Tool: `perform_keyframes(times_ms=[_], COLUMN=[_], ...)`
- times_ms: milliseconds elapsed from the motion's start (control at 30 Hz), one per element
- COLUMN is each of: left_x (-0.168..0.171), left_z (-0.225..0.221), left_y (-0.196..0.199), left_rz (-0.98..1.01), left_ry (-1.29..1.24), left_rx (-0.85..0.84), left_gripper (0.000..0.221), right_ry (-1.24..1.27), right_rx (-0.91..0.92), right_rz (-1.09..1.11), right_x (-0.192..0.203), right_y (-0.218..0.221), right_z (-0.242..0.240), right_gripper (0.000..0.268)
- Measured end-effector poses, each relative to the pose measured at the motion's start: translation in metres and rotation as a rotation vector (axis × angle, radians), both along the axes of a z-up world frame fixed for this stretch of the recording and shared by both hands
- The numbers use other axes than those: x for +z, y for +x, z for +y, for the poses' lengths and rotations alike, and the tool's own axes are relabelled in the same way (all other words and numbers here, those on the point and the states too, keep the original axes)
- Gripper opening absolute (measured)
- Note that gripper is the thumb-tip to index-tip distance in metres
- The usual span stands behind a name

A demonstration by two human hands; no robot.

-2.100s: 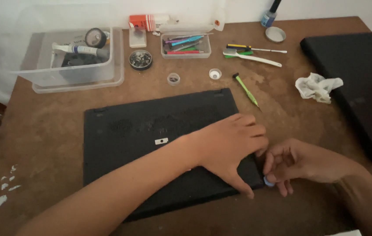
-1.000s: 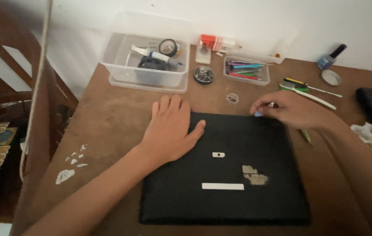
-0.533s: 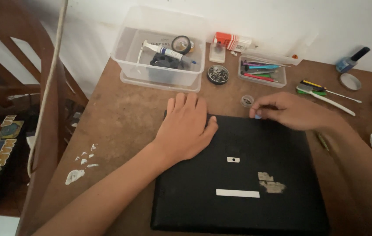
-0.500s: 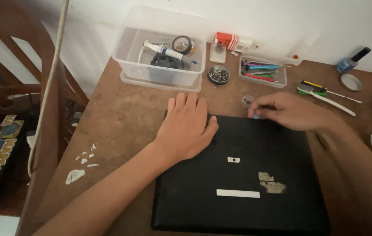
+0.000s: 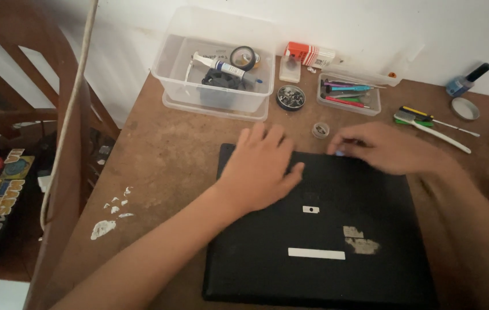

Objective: Using a plastic prying tool to separate the bottom casing from a laptop.

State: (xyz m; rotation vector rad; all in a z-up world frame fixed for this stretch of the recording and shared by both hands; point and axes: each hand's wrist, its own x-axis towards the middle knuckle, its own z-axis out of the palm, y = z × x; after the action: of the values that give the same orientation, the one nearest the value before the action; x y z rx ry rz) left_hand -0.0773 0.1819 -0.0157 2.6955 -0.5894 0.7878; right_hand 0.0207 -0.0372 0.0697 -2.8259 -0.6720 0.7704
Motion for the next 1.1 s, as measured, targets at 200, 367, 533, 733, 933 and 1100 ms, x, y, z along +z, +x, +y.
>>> perform_keyframes(times_ms=[200,367,533,733,933,1100], left_x=[0.001,-0.013,-0.019,-0.018,-0.024,-0.015], left_z=[-0.042,-0.070,-0.073,-0.072,-0.073,-0.063], left_y=[0.018,0.041,0.053,0.051,0.053,0.040], left_rz=[0.072,0.094,0.100,0.036,0.030,0.049], left_ry=[-0.031,-0.156,-0.182,-0.128,-0.077,0.046], left_rx=[-0.090,-0.147,-0.180,-0.197,-0.175,-0.021], left_gripper=[0.045,0.039,0.022,0.016,0.013,0.032], right_ry=[0.208,0.195,0.108,0.252,0.349,0.455], right_rx=[0.128,-0.042,-0.064,-0.088,-0.050,-0.154], right_rz=[0.028,0.103,0.132,0.224,0.213,0.195], right_x=[-0.027,-0.013,-0.007,0.001,-0.016,-0.036], right_y=[0.029,0.018,0.025,0.023,0.029,0.033], right_z=[-0.046,-0.045,-0.053,-0.050,-0.047,-0.040], right_gripper=[0.027,0.027,0.029,0.031,0.032,0.021])
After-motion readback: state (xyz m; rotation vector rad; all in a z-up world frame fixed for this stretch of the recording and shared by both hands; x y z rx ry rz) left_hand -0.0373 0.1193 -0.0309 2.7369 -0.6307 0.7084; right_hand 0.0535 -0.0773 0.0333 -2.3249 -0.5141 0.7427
